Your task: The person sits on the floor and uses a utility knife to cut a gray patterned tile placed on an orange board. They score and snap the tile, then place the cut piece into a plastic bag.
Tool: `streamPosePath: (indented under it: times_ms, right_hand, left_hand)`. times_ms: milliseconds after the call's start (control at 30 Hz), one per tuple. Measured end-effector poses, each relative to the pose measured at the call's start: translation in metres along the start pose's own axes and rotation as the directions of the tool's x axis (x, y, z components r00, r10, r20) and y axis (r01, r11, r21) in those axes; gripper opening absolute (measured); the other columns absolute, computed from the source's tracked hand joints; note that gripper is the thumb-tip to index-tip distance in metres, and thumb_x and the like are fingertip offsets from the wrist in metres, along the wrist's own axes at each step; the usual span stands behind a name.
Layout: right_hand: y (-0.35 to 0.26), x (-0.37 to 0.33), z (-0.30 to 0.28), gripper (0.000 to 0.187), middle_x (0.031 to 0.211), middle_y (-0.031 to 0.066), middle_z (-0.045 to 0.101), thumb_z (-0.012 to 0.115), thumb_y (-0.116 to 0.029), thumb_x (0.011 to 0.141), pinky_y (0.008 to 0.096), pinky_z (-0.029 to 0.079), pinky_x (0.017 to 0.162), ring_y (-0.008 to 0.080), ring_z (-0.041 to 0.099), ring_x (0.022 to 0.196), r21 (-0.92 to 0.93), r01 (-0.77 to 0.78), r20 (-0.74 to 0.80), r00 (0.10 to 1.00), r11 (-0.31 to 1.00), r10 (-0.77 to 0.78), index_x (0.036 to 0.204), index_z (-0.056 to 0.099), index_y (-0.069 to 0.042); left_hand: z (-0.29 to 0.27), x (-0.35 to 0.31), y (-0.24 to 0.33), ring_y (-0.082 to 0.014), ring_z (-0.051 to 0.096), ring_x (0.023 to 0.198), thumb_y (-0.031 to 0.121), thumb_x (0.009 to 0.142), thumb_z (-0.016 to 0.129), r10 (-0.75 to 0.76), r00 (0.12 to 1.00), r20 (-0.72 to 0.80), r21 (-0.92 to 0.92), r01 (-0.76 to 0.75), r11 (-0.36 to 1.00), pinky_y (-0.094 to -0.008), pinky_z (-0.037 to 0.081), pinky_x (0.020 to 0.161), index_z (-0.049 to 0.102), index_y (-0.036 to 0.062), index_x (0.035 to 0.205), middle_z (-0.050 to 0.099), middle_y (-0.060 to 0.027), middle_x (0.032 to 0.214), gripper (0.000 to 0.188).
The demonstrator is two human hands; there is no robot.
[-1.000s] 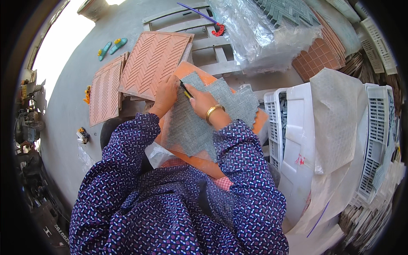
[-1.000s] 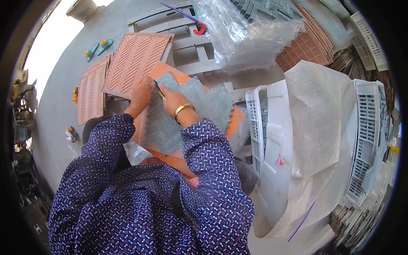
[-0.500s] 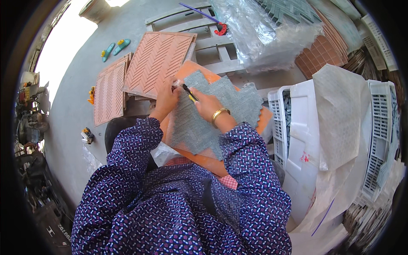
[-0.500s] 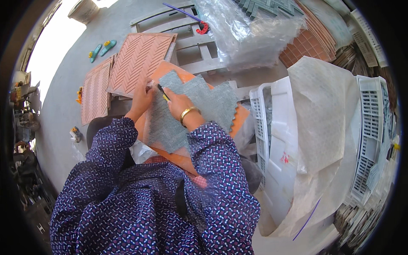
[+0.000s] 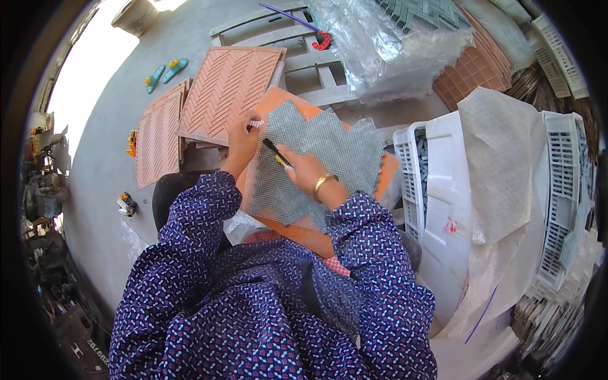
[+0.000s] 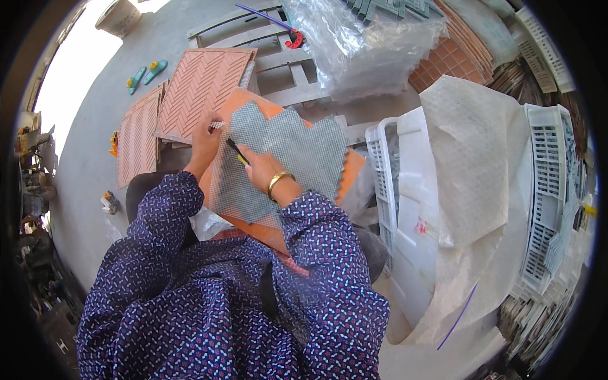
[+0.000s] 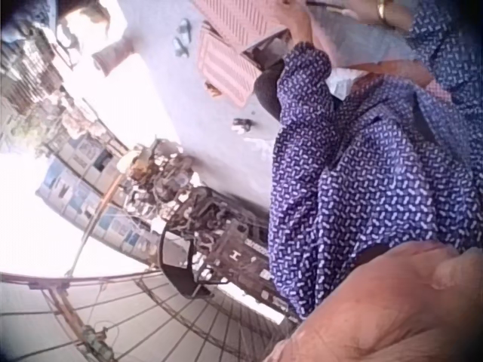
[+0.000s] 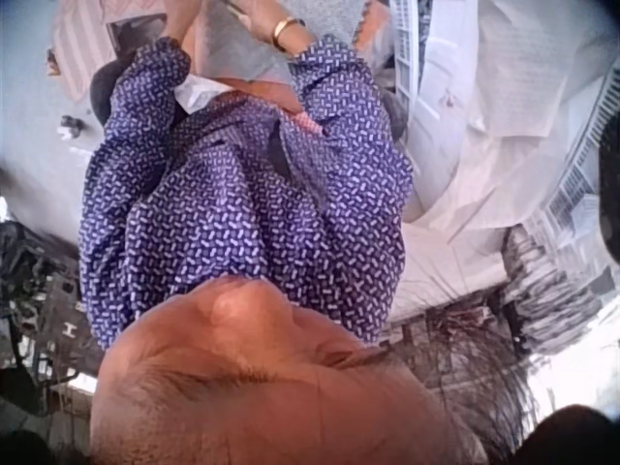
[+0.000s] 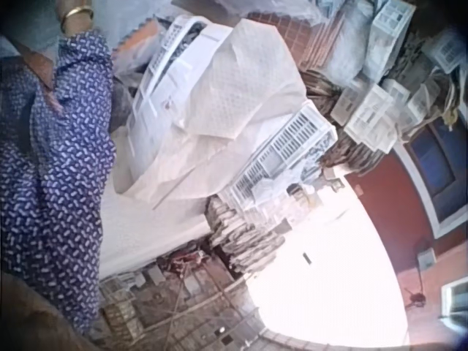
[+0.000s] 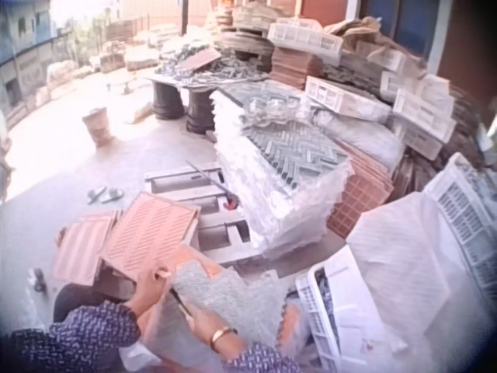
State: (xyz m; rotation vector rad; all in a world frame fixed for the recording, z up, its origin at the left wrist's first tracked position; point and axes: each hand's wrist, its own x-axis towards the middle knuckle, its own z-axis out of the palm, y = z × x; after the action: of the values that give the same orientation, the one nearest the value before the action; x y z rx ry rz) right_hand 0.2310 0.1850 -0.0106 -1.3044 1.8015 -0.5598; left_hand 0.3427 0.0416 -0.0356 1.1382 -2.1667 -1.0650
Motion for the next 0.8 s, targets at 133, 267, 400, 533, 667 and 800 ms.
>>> streamPosePath:
  times_ms: [133, 267, 400, 533, 667, 800]
  right_hand:
    - [0.005, -0.002, 0.005, 0.047, 0.083, 0.0233, 0.060, 0.048, -0.010, 0.081, 0.0407, 0.048, 0.068, 0.0347, 0.060, 0.072, 0.042, 0.020, -0.069, 0.997, 0.999, -0.017, 0.127, 0.036, -0.012]
    - [0.005, -0.002, 0.004, 0.048, 0.087, 0.0229, 0.060, 0.048, -0.011, 0.082, 0.0397, 0.048, 0.070, 0.0349, 0.059, 0.075, 0.331, -0.118, -0.020, 0.991, 0.936, 0.132, 0.128, 0.036, -0.013]
    - [-0.003, 0.012, 0.001, 0.048, 0.092, 0.0222, 0.059, 0.048, -0.010, 0.082, 0.0387, 0.048, 0.072, 0.0353, 0.059, 0.078, 0.134, -0.051, -0.050, 0.997, 0.990, 0.058, 0.128, 0.037, -0.013]
    - [0.003, 0.020, 0.006, 0.046, 0.087, 0.0210, 0.060, 0.049, -0.011, 0.082, 0.0401, 0.047, 0.071, 0.0352, 0.058, 0.076, 0.012, 0.014, -0.094, 0.995, 1.000, -0.012, 0.126, 0.039, -0.016]
    - [-0.001, 0.005, 0.014, 0.047, 0.084, 0.0216, 0.059, 0.050, -0.011, 0.081, 0.0414, 0.047, 0.069, 0.0356, 0.058, 0.074, -0.010, 0.032, 0.015, 0.999, 0.999, -0.032, 0.126, 0.038, -0.017]
    - [-0.005, -0.013, 0.025, 0.044, 0.092, 0.0233, 0.059, 0.048, -0.010, 0.082, 0.0394, 0.047, 0.073, 0.0340, 0.059, 0.081, -0.094, 0.024, 0.062, 0.998, 0.995, -0.018, 0.126, 0.039, -0.013]
  left_hand:
    - [0.002, -0.006, -0.001, -0.0123, 0.052, 0.067, -0.003, 0.073, 0.057, -0.032, 0.999, -0.035, -0.323, 0.019, 0.946, -0.0237, 0.044, 0.062, 0.055, -0.0008, 0.093, 0.054, -0.0071, 0.072, 0.020]
    - [-0.004, -0.014, -0.024, -0.0154, 0.053, 0.065, 0.005, 0.074, 0.060, -0.022, 0.993, 0.116, -0.061, 0.030, 0.998, -0.0264, 0.043, 0.060, 0.055, -0.0027, 0.089, 0.055, -0.0096, 0.071, 0.018]
    - [-0.005, -0.016, -0.031, -0.0145, 0.051, 0.057, 0.013, 0.075, 0.061, 0.003, 0.995, 0.097, 0.143, -0.017, 0.990, -0.0285, 0.041, 0.055, 0.057, -0.0033, 0.083, 0.055, -0.0091, 0.063, 0.018]
    - [0.000, -0.014, -0.019, -0.0174, 0.052, 0.054, 0.014, 0.074, 0.062, -0.027, 1.000, 0.015, 0.116, 0.025, 0.993, -0.0297, 0.041, 0.053, 0.057, -0.0049, 0.082, 0.056, -0.0114, 0.062, 0.021]
    - [-0.005, -0.009, -0.013, -0.0193, 0.048, 0.053, 0.010, 0.074, 0.063, -0.032, 0.997, 0.074, 0.078, 0.027, 0.997, -0.0309, 0.038, 0.051, 0.054, -0.0054, 0.074, 0.050, -0.0107, 0.058, 0.018]
    - [-0.020, -0.010, 0.005, -0.0138, 0.046, 0.055, 0.010, 0.074, 0.063, -0.071, 0.985, 0.156, 0.047, 0.065, 0.997, -0.0286, 0.038, 0.052, 0.054, -0.0055, 0.075, 0.049, -0.0075, 0.058, 0.018]
